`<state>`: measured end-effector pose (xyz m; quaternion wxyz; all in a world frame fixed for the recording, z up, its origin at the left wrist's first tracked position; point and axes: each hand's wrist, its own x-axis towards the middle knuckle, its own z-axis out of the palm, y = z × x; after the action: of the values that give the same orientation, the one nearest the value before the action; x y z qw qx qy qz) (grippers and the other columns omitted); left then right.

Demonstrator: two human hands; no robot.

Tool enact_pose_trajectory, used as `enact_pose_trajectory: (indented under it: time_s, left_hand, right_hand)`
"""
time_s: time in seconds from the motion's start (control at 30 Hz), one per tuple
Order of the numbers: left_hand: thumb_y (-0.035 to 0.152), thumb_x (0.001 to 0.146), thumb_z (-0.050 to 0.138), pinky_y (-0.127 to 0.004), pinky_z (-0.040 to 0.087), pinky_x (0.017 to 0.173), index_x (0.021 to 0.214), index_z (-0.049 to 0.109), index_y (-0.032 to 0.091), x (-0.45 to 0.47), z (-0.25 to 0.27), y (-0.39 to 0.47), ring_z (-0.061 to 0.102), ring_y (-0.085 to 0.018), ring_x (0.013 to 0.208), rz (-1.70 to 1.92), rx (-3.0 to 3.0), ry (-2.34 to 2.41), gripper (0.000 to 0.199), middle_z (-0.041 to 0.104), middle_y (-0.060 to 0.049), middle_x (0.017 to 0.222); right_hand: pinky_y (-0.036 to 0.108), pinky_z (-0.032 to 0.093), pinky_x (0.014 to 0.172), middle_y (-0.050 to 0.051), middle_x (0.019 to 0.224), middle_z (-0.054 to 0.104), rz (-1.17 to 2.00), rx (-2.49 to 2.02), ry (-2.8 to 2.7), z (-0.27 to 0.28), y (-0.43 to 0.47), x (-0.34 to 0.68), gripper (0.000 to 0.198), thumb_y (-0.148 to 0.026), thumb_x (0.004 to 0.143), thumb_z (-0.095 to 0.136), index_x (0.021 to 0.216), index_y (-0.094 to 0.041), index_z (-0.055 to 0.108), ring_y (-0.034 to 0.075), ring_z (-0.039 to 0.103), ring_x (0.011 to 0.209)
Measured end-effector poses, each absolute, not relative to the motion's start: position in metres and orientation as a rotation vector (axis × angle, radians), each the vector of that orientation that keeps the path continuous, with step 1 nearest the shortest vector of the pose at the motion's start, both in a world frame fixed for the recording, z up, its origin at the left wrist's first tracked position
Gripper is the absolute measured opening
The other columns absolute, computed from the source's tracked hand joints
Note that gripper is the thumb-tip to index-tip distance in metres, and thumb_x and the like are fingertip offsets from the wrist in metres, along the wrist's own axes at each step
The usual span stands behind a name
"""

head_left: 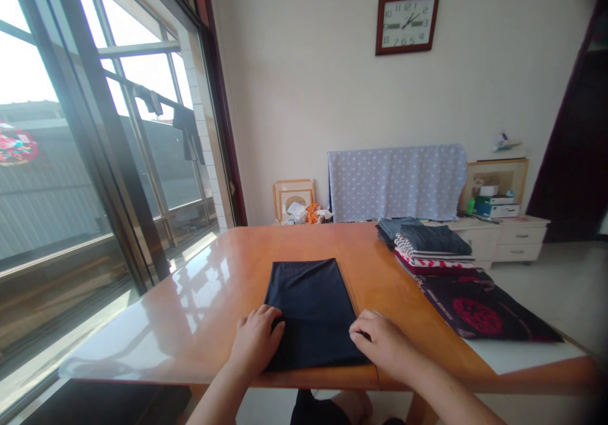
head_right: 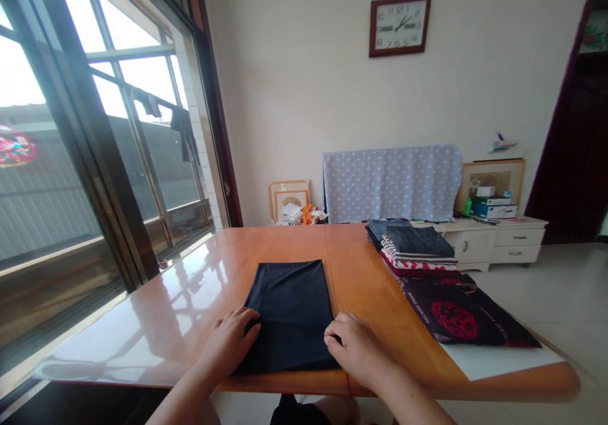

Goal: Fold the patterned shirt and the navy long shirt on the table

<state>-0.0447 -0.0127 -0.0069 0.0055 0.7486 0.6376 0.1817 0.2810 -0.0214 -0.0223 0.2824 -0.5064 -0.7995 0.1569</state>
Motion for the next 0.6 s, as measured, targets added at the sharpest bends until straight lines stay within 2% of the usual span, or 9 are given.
enact_pose_trajectory:
  time_s: [0.13,0.23,0.33,0.47,0.6]
  left_hand:
    - [0.039,0.099,0.040,-0.040,0.041,0.102,0.123,0.064,0.026,-0.046,-0.002,0.007,0.059,-0.025,0.123,0.635,2.352,2.012,0.036,0.065,-0.008,0.132]
    - [0.042,0.098,0.041,-0.043,0.035,0.112,0.137,0.057,0.023,-0.044,-0.011,0.019,0.048,-0.027,0.138,0.569,2.376,1.967,0.046,0.057,-0.010,0.146]
    - [0.048,0.096,0.044,-0.046,0.033,0.116,0.140,0.057,0.024,-0.043,-0.024,0.026,0.041,-0.029,0.144,0.515,2.372,1.865,0.051,0.050,-0.009,0.153]
    - [0.046,0.094,0.047,-0.041,0.038,0.112,0.132,0.061,0.021,-0.052,-0.031,0.040,0.053,-0.028,0.133,0.710,2.266,1.845,0.047,0.058,-0.012,0.143]
    - [0.041,0.091,0.048,-0.034,0.049,0.092,0.116,0.064,0.014,-0.068,-0.022,0.063,0.066,-0.026,0.108,0.847,1.854,2.078,0.040,0.070,-0.014,0.116]
  right_hand:
    - [0.026,0.042,0.075,0.002,0.085,0.067,0.472,-1.409,-2.050,-0.017,-0.005,0.284,0.021,-0.030,0.089,0.054,0.086,-0.025,0.074,0.016,0.062,0.080]
    - [0.025,0.042,0.074,0.003,0.089,0.068,0.446,-1.444,-1.975,-0.019,0.010,0.283,0.021,-0.031,0.089,0.054,0.092,-0.025,0.074,0.017,0.063,0.082]
    - [0.024,0.041,0.073,0.003,0.094,0.070,0.437,-1.512,-1.910,-0.025,0.025,0.281,0.020,-0.031,0.088,0.055,0.094,-0.024,0.072,0.017,0.064,0.086]
    - [0.023,0.038,0.070,0.001,0.085,0.072,0.485,-1.710,-1.864,-0.030,0.049,0.282,0.015,-0.029,0.085,0.056,0.081,-0.023,0.070,0.016,0.064,0.083]
    - [0.024,0.035,0.061,0.002,0.071,0.068,0.511,-1.843,-1.821,-0.028,0.072,0.285,0.018,-0.031,0.083,0.058,0.071,-0.020,0.066,0.017,0.063,0.072]
